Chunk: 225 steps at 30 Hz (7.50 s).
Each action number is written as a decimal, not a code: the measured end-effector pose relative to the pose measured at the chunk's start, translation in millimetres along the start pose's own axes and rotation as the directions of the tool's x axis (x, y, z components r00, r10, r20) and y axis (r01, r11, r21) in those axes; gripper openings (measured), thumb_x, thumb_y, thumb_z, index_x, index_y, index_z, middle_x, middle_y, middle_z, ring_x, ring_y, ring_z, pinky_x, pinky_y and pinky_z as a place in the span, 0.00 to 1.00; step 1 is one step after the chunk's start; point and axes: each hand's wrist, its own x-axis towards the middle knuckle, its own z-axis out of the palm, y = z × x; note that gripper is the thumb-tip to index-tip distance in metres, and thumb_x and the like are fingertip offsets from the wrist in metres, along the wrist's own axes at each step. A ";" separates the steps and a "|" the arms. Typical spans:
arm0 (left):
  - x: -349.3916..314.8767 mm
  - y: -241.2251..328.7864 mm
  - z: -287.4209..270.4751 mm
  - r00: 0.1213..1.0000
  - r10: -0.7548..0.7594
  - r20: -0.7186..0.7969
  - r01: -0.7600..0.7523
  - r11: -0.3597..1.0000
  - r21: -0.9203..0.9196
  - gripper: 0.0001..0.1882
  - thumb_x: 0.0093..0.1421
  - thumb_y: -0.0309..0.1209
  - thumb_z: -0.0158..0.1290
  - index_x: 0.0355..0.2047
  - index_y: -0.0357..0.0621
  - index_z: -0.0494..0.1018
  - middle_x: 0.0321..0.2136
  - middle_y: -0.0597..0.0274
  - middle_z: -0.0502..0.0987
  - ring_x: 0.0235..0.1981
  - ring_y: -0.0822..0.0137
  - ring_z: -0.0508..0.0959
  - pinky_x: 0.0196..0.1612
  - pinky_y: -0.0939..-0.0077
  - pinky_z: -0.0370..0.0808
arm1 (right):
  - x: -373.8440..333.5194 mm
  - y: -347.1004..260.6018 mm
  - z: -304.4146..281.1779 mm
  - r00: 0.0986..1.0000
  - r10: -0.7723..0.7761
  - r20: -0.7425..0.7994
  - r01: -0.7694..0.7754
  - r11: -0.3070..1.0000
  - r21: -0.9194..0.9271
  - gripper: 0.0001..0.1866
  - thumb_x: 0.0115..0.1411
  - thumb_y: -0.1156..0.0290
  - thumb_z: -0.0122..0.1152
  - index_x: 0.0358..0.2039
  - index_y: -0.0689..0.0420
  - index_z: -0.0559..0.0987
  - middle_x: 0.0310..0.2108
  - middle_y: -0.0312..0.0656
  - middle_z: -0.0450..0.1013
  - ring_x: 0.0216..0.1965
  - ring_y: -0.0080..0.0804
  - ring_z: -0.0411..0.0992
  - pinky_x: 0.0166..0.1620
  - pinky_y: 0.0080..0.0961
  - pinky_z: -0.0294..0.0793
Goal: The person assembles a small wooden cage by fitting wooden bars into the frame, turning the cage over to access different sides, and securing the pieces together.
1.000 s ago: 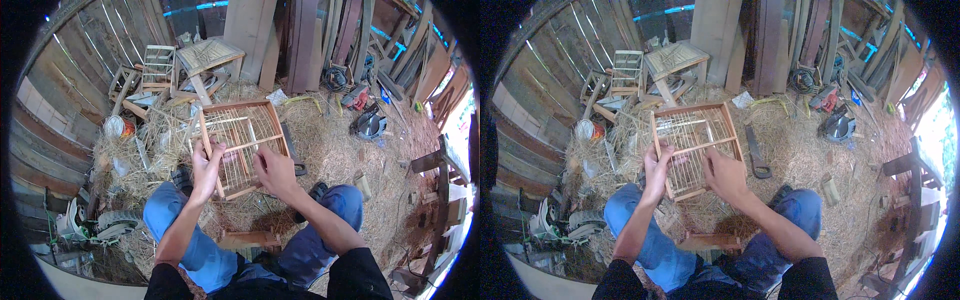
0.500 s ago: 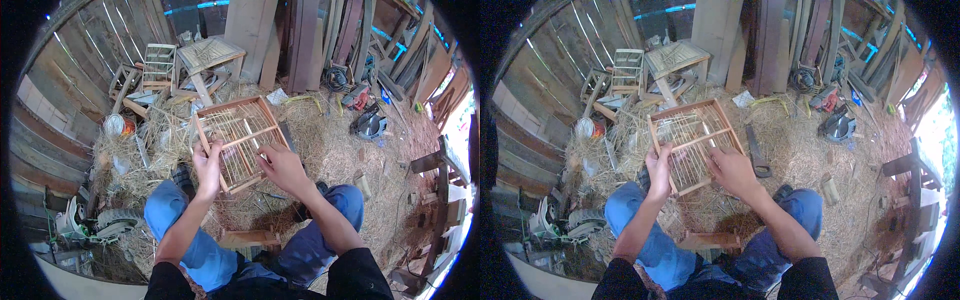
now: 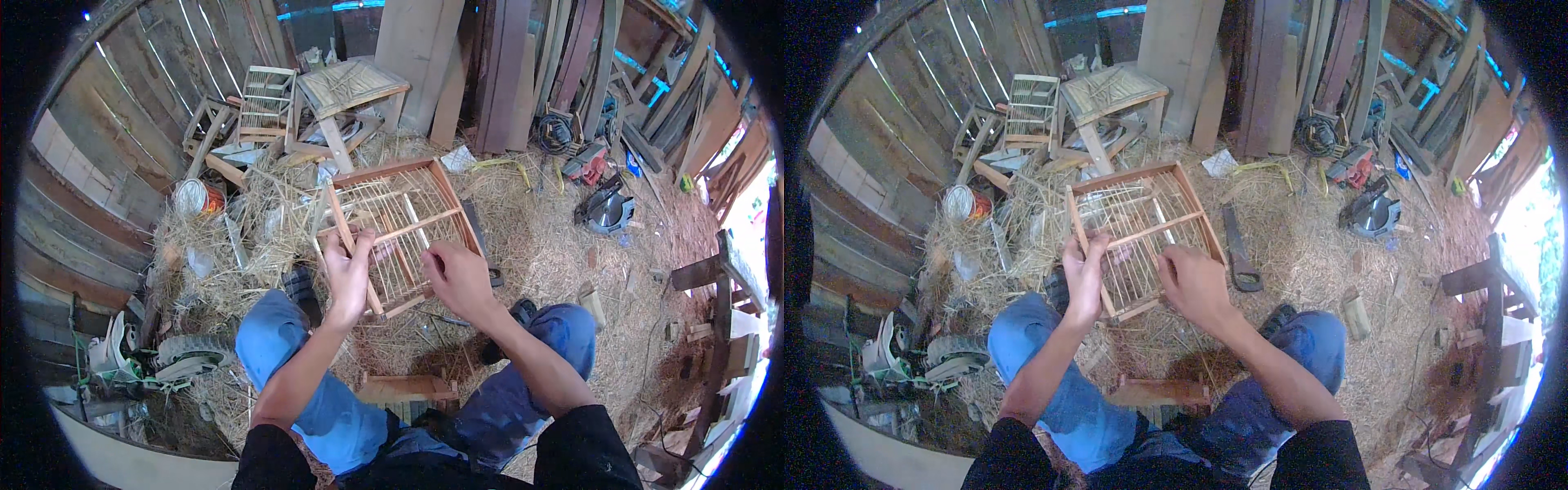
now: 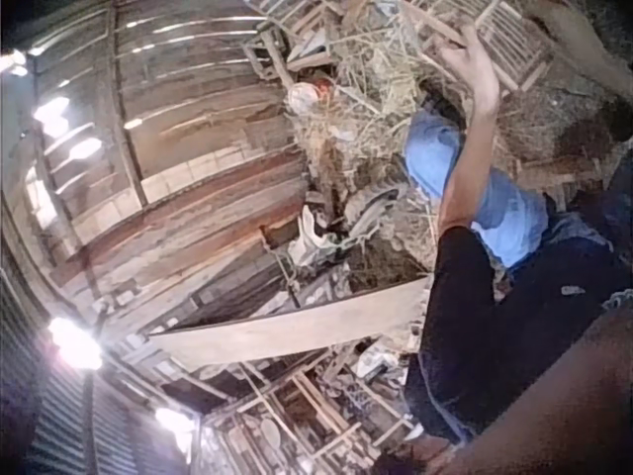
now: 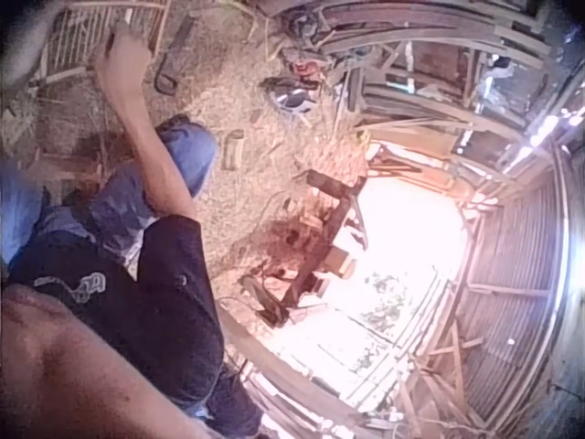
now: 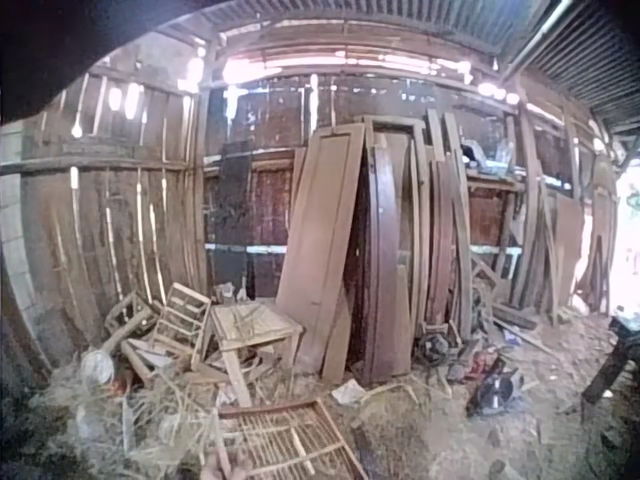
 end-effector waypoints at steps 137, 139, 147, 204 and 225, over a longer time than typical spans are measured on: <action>-37.7 3.5 2.1 0.845 -0.206 0.493 -0.018 0.911 0.412 0.10 0.68 0.23 0.55 0.46 0.40 0.66 0.31 0.68 0.74 0.28 0.79 0.76 0.30 0.82 0.75 | 32.7 36.0 -18.8 0.924 0.209 -0.320 -0.213 0.977 0.022 0.12 0.73 0.61 0.50 0.41 0.56 0.74 0.24 0.55 0.77 0.28 0.60 0.77 0.32 0.52 0.73; -39.5 1.3 3.0 0.834 -0.157 0.529 -0.086 0.910 0.406 0.10 0.68 0.23 0.55 0.47 0.39 0.67 0.31 0.68 0.74 0.28 0.79 0.76 0.29 0.80 0.77 | 37.3 40.2 -27.3 0.903 0.279 -0.326 -0.283 0.958 0.037 0.13 0.73 0.60 0.51 0.41 0.57 0.76 0.23 0.54 0.77 0.27 0.59 0.77 0.31 0.51 0.72; -30.5 8.4 -4.0 0.873 -0.244 0.422 0.186 0.967 0.175 0.08 0.70 0.26 0.51 0.45 0.35 0.69 0.31 0.61 0.75 0.24 0.65 0.82 0.26 0.68 0.84 | 28.7 24.4 -31.3 0.959 0.262 -0.105 -0.253 0.963 0.092 0.16 0.72 0.57 0.54 0.40 0.58 0.79 0.24 0.50 0.77 0.27 0.53 0.78 0.31 0.46 0.72; 29.7 7.2 -31.9 0.904 -0.418 0.092 0.419 0.908 0.005 0.40 0.71 0.59 0.45 0.73 0.45 0.55 0.66 0.51 0.66 0.64 0.55 0.70 0.71 0.55 0.56 | 27.8 44.8 -45.1 0.821 0.444 0.359 -0.376 -0.054 0.925 0.09 0.73 0.59 0.54 0.45 0.49 0.73 0.43 0.33 0.73 0.43 0.30 0.74 0.46 0.31 0.74; -15.7 -16.2 10.8 0.806 -0.274 0.525 -0.173 0.738 0.652 0.18 0.71 0.37 0.55 0.50 0.32 0.73 0.39 0.49 0.82 0.39 0.62 0.84 0.45 0.67 0.81 | 26.7 5.7 -12.2 0.868 0.349 0.352 -0.340 -0.099 0.935 0.09 0.76 0.58 0.49 0.49 0.47 0.69 0.46 0.32 0.71 0.50 0.31 0.72 0.57 0.37 0.69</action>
